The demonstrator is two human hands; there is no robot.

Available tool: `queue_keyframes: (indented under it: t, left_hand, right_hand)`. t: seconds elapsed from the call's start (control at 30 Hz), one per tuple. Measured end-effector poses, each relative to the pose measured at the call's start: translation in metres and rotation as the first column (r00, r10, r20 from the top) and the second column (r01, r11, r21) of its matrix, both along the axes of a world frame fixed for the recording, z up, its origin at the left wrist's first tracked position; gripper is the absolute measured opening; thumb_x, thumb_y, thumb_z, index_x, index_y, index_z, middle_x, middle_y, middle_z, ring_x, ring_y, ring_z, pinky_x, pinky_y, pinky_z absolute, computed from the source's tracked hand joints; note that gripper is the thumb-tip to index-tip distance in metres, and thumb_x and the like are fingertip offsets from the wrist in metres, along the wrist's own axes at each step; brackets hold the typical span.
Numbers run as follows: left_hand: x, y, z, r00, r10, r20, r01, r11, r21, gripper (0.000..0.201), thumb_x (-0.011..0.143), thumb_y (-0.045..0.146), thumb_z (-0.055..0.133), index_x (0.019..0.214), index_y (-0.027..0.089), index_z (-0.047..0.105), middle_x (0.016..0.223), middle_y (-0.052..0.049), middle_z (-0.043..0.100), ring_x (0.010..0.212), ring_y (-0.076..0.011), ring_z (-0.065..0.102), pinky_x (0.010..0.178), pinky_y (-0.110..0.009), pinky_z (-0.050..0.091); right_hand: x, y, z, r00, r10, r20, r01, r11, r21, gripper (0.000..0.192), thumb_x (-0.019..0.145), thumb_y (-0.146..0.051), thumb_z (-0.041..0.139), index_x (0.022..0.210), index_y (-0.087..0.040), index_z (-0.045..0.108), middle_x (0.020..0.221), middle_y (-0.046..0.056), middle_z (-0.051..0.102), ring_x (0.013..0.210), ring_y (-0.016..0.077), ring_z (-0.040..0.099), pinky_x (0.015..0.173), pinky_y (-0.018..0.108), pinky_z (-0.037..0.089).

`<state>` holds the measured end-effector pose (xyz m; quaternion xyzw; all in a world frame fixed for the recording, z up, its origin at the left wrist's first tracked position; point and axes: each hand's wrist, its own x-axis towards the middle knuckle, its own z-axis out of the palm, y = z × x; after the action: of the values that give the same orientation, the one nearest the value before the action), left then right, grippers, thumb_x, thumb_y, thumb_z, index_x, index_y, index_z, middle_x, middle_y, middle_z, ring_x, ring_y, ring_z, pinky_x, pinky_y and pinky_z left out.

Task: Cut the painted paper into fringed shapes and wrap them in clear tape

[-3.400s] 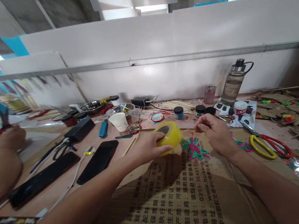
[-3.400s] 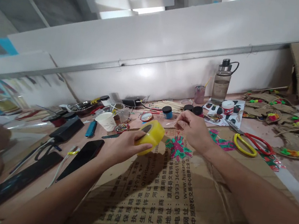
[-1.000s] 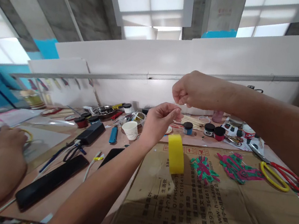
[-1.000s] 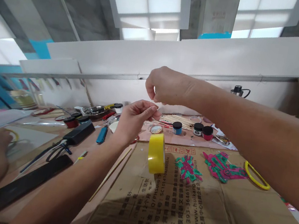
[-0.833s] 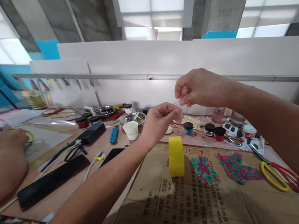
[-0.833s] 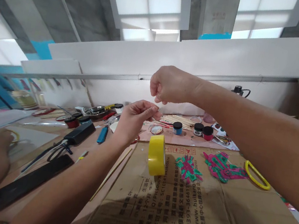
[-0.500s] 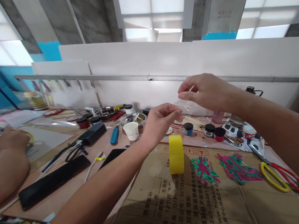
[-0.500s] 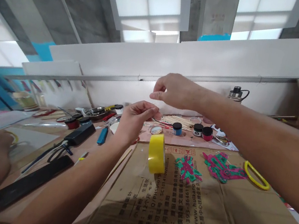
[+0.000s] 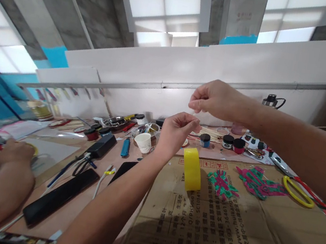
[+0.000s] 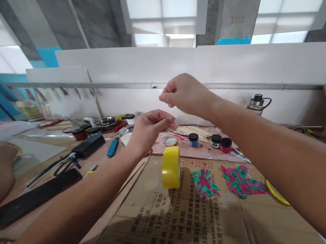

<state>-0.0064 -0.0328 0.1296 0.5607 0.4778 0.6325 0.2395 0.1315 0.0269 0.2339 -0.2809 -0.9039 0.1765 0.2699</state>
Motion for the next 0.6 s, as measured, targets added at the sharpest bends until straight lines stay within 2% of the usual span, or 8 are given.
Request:
queue_keyframes:
  t: [0.1, 0.17, 0.33, 0.5, 0.6]
  left_hand:
    - [0.000, -0.001, 0.001, 1.000, 0.005, 0.010, -0.005, 1.000, 0.003, 0.010, 0.081, 0.028, 0.071, 0.074, 0.020, 0.071, 0.073, -0.004, 0.076, 0.071, -0.0165, 0.070, 0.072, -0.031, 0.056]
    - [0.001, -0.002, 0.002, 1.000, 0.010, 0.011, -0.010, 1.000, 0.009, 0.011, 0.082, 0.028, 0.071, 0.074, 0.020, 0.072, 0.073, -0.004, 0.076, 0.072, -0.0167, 0.070, 0.072, -0.031, 0.056]
    - [0.000, -0.004, 0.002, 1.000, -0.006, 0.003, 0.006, 1.000, 0.013, 0.012, 0.082, 0.029, 0.071, 0.074, 0.020, 0.071, 0.074, -0.004, 0.077, 0.072, -0.0165, 0.070, 0.073, -0.031, 0.057]
    - [-0.002, -0.004, 0.002, 1.000, -0.028, 0.008, 0.028, 1.000, -0.001, 0.011, 0.081, 0.031, 0.072, 0.076, 0.021, 0.071, 0.075, -0.005, 0.077, 0.074, -0.0176, 0.071, 0.075, -0.033, 0.057]
    - [-0.007, -0.001, 0.001, 0.994, -0.099, 0.041, 0.100, 0.995, -0.019, 0.010, 0.077, 0.031, 0.073, 0.078, 0.022, 0.073, 0.079, -0.005, 0.078, 0.080, -0.0187, 0.073, 0.079, -0.033, 0.057]
  right_hand:
    - [0.003, 0.005, -0.003, 0.996, -0.045, -0.081, 0.049, 0.997, 0.058, 0.016, 0.087, -0.031, 0.066, 0.082, -0.017, 0.070, 0.076, 0.004, 0.068, 0.070, 0.0155, 0.055, 0.065, 0.031, 0.040]
    - [0.006, 0.005, -0.008, 0.996, -0.070, -0.049, 0.073, 0.995, 0.072, 0.018, 0.089, -0.034, 0.065, 0.081, -0.018, 0.069, 0.073, 0.003, 0.066, 0.068, 0.0150, 0.053, 0.064, 0.031, 0.039]
    - [0.011, -0.005, -0.018, 0.997, -0.066, 0.047, 0.066, 0.998, 0.000, 0.010, 0.084, -0.023, 0.065, 0.076, -0.019, 0.068, 0.067, 0.000, 0.063, 0.063, 0.0138, 0.051, 0.061, 0.030, 0.036]
    - [0.009, -0.007, -0.022, 0.998, -0.066, 0.020, 0.066, 0.998, -0.007, 0.009, 0.077, -0.016, 0.064, 0.070, -0.019, 0.068, 0.061, -0.001, 0.060, 0.059, 0.0130, 0.047, 0.061, 0.031, 0.036]
    - [0.007, -0.007, -0.025, 0.998, -0.066, -0.007, 0.066, 0.998, 0.006, 0.008, 0.077, -0.019, 0.065, 0.070, -0.019, 0.068, 0.063, 0.000, 0.062, 0.060, 0.0139, 0.048, 0.061, 0.032, 0.037]
